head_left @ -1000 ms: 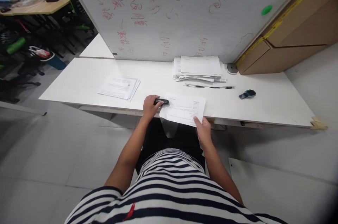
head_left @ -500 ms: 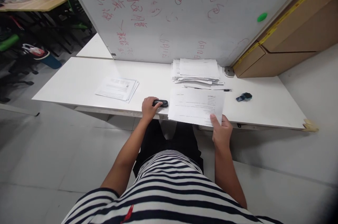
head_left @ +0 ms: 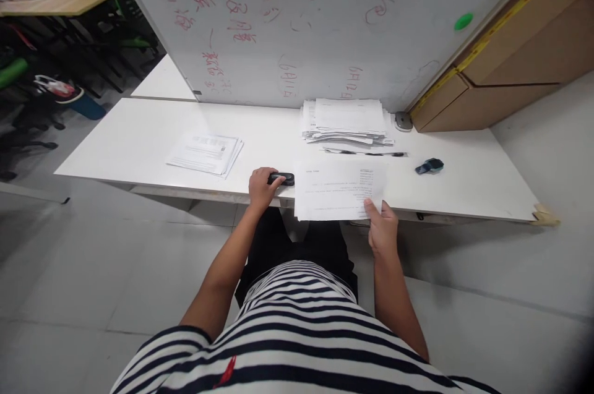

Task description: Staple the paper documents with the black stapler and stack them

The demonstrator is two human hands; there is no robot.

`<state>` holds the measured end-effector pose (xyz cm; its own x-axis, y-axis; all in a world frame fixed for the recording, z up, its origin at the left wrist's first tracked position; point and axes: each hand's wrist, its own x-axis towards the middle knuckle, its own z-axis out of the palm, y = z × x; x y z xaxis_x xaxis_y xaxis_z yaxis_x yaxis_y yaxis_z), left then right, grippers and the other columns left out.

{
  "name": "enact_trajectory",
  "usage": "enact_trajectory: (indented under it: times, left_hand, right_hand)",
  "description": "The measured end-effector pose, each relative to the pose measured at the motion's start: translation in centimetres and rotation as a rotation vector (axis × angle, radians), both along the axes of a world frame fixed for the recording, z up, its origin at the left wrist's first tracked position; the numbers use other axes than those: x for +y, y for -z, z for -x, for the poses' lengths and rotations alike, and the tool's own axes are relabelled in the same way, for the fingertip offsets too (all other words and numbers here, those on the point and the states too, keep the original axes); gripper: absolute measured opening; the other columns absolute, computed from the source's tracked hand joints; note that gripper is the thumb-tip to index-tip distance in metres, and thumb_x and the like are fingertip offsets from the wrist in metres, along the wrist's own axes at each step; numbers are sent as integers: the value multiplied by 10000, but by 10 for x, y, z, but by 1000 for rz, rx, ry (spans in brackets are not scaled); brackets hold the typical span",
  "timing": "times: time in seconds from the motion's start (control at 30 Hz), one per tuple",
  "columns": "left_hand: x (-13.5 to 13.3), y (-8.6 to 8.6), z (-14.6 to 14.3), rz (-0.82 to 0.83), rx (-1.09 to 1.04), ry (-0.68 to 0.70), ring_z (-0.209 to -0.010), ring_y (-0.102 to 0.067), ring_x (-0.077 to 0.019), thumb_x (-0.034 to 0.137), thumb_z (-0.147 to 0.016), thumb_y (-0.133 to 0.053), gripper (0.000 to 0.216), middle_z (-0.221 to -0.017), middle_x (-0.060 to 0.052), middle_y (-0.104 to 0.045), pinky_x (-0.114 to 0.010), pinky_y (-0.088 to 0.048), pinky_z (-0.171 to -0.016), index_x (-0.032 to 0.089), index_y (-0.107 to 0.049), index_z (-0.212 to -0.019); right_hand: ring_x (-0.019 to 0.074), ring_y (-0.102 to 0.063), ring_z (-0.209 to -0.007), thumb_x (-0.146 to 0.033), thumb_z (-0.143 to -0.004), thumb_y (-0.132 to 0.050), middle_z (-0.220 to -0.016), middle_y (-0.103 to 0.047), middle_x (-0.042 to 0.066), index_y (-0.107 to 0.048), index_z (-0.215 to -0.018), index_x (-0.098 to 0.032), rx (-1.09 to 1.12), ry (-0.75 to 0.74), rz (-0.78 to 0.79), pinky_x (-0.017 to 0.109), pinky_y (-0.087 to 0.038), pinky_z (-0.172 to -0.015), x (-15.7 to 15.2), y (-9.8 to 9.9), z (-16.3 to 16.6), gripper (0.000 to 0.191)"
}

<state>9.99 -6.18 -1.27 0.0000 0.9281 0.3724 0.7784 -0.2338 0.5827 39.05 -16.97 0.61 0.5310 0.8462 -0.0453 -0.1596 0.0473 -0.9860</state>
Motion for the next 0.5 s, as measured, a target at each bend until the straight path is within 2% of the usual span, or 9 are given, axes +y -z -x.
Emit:
enact_trajectory:
  times: [0.13, 0.33, 0.43, 0.5]
  left_hand:
    - [0, 2, 0, -14, 6, 8, -972, -555, -223, 409, -844, -624, 199, -986, -40, -667, -352, -411, -882, 234, -627, -937]
    - [2, 8, 0, -59, 51, -7, -955, -560, -230, 448, -859, -594, 240, -976, -52, -670, -353, -406, -864, 223, -622, -938]
    - [2, 13, -2, -104, 91, -29, -955, -563, -242, 469, -873, -563, 274, -977, -71, -670, -366, -398, -862, 212, -624, -950]
    - [1, 17, -2, -142, 113, -46, -961, -565, -250, 470, -881, -545, 289, -981, -85, -670, -374, -396, -856, 205, -627, -961]
  right_hand:
    - [250, -639, -1064, -419, -752, -729, -1076, -719, 89, -695, -1071, -154, -17, -2, 47, 485, -420, -1041, -1, 9, 0, 416]
    - [251, -615, -1115, -425, -755, -721, -1107, -707, 88, -678, -1098, -160, 15, -10, 35, 472, -419, -1051, 0, 14, 0, 436]
    - [243, -625, -1093, -441, -754, -717, -1096, -707, 86, -671, -1091, -166, 29, -32, 32, 439, -463, -1007, 18, 9, -5, 438]
    - [240, -646, -1035, -473, -742, -717, -1064, -713, 87, -667, -1069, -165, 12, -68, 32, 421, -508, -932, 42, 1, -14, 452]
